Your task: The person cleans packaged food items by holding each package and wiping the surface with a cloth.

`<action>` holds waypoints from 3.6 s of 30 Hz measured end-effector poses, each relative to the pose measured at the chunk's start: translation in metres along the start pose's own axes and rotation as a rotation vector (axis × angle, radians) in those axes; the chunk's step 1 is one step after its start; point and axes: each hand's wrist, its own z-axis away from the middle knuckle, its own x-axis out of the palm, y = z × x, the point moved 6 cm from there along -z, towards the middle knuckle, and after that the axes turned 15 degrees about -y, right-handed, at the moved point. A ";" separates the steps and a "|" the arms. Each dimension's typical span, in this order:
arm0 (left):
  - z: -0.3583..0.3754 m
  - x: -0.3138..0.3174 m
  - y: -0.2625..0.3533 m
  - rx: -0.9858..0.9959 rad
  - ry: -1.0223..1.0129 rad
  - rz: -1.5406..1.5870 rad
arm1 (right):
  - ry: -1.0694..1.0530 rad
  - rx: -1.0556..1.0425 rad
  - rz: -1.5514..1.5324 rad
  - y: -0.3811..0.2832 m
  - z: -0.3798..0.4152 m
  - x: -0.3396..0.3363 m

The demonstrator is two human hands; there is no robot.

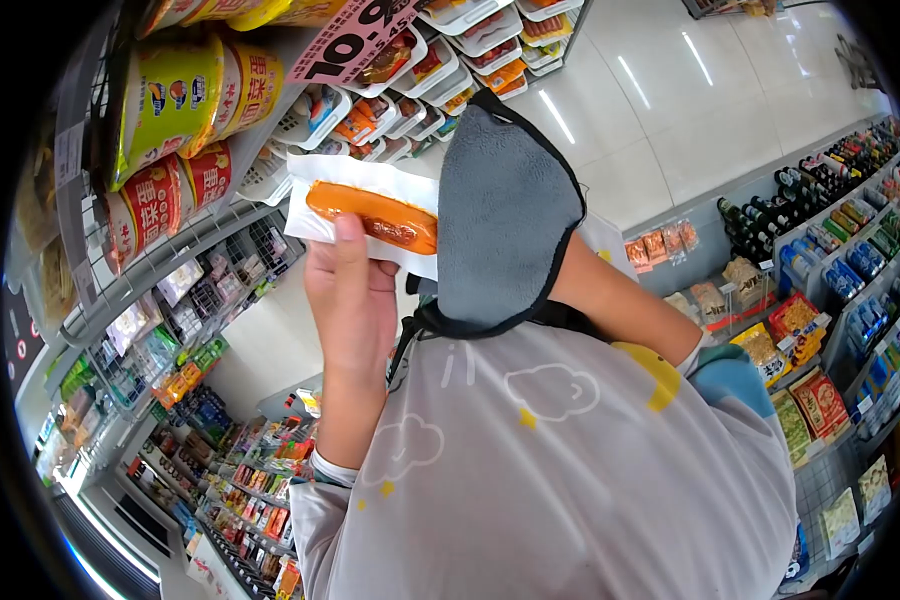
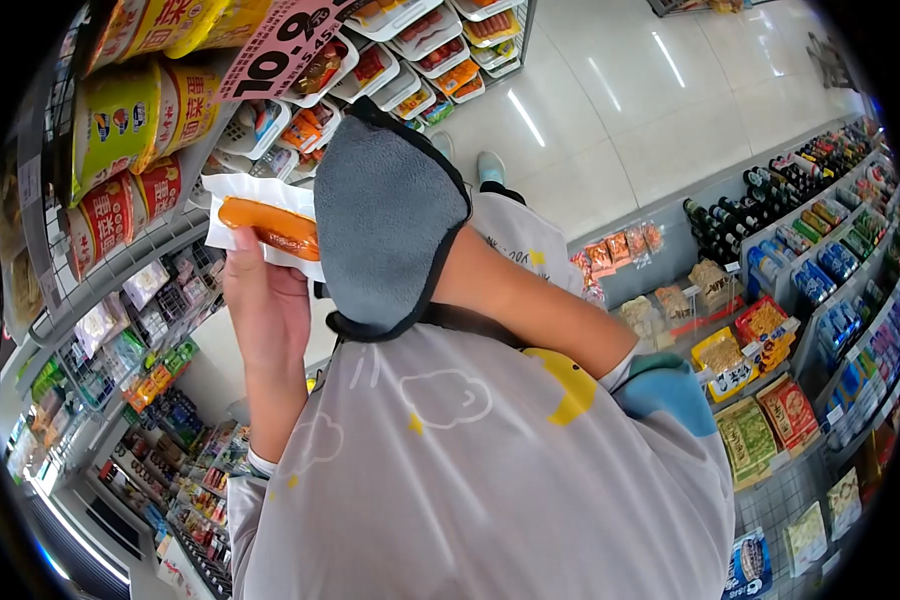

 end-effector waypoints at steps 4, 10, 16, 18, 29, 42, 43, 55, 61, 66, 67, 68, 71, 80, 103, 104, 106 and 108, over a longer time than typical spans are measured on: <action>-0.007 0.012 0.005 0.052 0.088 -0.111 | -0.069 -0.014 0.073 -0.015 -0.020 -0.022; -0.007 0.025 -0.001 -0.027 0.121 -0.034 | -0.168 0.038 -0.170 -0.003 -0.020 0.009; -0.007 0.024 0.004 -0.022 0.093 -0.487 | -0.161 0.195 -0.235 -0.004 -0.032 0.002; -0.005 0.029 0.007 -0.056 0.055 -0.610 | -0.208 0.244 -0.075 -0.014 -0.036 -0.014; -0.004 0.046 -0.007 -0.232 -0.249 -0.797 | 0.252 0.031 -0.244 0.023 -0.005 -0.026; -0.024 0.038 0.024 -0.350 -0.716 -1.234 | 0.104 0.024 -0.308 0.017 -0.016 -0.032; -0.025 0.037 0.023 -0.329 -0.733 -1.277 | 0.108 0.025 -0.308 0.020 -0.017 -0.035; -0.024 0.026 0.005 -0.417 -0.454 -0.649 | 0.043 0.139 -0.705 0.029 0.006 -0.022; -0.027 0.043 0.001 -0.354 -0.428 -0.651 | 0.207 0.204 -0.578 0.040 0.011 -0.017; -0.030 0.048 -0.012 -0.376 -0.374 -0.608 | 0.308 0.182 -0.451 0.039 0.013 -0.027; -0.034 0.053 -0.004 -0.220 -0.317 -0.723 | 0.325 0.144 -0.311 0.030 0.012 -0.035; -0.035 0.057 0.005 -0.064 -0.258 -0.834 | 0.326 0.144 -0.311 0.026 0.010 -0.039; -0.034 0.056 -0.008 -0.072 -0.397 -0.805 | 0.167 0.097 -0.059 -0.003 -0.005 -0.048; -0.025 0.038 -0.036 -0.187 -0.366 0.597 | 0.063 -0.196 0.094 -0.031 -0.002 -0.015; -0.010 0.035 -0.032 -0.276 -0.312 0.747 | 0.290 0.182 -0.012 -0.016 0.003 -0.052; -0.008 0.034 -0.031 -0.265 -0.319 0.757 | 0.284 0.192 0.033 -0.021 0.002 -0.051; -0.005 0.031 -0.027 -0.246 -0.321 0.839 | 0.248 0.211 0.126 -0.036 0.001 -0.048; -0.001 0.026 -0.024 -0.226 -0.396 0.889 | 0.293 0.190 0.150 -0.052 -0.005 -0.043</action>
